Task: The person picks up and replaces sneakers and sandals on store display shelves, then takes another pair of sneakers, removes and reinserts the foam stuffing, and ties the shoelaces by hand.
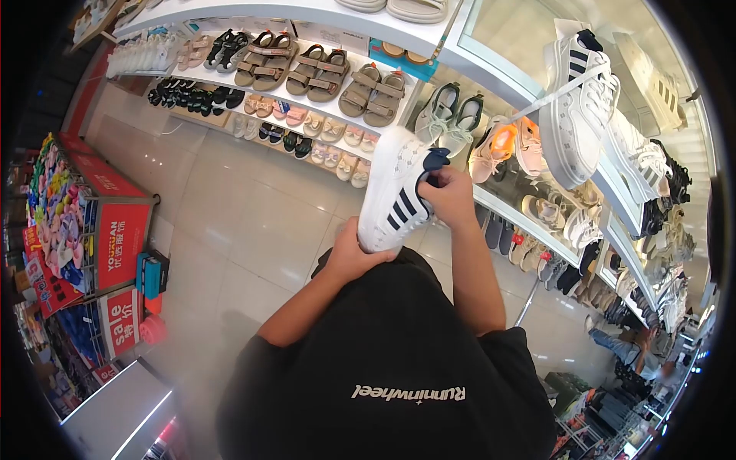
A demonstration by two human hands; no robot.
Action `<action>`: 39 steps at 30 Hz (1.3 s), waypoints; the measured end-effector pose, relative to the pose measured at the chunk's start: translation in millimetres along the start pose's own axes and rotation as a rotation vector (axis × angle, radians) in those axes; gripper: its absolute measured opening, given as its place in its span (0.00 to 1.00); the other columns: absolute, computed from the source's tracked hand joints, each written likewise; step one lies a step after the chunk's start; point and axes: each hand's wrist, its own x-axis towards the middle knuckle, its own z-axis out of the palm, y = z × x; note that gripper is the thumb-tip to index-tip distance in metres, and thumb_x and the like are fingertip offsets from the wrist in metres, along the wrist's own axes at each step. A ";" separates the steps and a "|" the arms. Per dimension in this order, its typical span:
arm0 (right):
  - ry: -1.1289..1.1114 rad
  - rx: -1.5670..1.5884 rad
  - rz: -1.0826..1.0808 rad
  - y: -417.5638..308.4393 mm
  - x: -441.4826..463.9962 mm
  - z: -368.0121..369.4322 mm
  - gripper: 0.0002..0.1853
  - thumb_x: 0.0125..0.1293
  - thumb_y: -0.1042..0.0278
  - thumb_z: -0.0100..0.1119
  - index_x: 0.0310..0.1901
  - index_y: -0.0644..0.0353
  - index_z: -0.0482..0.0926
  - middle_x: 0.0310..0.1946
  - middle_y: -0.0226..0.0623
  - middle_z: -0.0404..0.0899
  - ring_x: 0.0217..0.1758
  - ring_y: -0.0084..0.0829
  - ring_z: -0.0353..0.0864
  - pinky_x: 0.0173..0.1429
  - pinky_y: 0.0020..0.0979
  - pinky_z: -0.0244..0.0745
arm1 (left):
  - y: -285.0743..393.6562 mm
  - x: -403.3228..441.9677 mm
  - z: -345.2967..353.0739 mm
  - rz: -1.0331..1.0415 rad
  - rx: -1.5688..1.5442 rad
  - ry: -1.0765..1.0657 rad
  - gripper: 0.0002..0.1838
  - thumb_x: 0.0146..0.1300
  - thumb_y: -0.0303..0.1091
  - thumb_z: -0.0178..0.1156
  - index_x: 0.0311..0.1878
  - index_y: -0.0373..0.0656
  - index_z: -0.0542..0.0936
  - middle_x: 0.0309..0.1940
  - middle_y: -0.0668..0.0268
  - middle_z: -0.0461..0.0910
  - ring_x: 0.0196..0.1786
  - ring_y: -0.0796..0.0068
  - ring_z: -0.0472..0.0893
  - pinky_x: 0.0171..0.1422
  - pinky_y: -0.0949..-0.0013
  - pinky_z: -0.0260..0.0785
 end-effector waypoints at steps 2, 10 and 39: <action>-0.077 0.067 0.051 4.7 -11.1 3.2 0.17 0.47 0.67 0.73 0.37 0.71 0.87 0.34 0.36 0.87 0.34 0.25 0.84 0.42 0.28 0.79 | 4.1 4.4 -11.0 -0.097 -0.201 -0.003 0.47 0.54 0.41 0.79 0.73 0.36 0.65 0.65 0.50 0.75 0.65 0.57 0.78 0.65 0.51 0.72; -0.171 -0.178 -0.156 -38.6 -30.7 33.5 0.22 0.44 0.64 0.72 0.39 0.72 0.87 0.57 0.46 0.85 0.51 0.39 0.88 0.55 0.33 0.82 | 39.9 104.2 -48.6 0.423 -0.176 0.114 0.18 0.71 0.36 0.64 0.60 0.37 0.81 0.60 0.55 0.80 0.62 0.68 0.78 0.64 0.63 0.71; -0.432 -0.641 -0.397 -62.4 -63.9 -37.1 0.50 0.45 0.70 0.61 0.78 0.44 0.63 0.38 0.43 0.85 0.42 0.47 0.86 0.52 0.43 0.78 | 48.9 176.1 -61.9 -0.134 -0.853 -0.431 0.18 0.80 0.41 0.53 0.49 0.33 0.82 0.45 0.57 0.86 0.40 0.71 0.87 0.48 0.67 0.82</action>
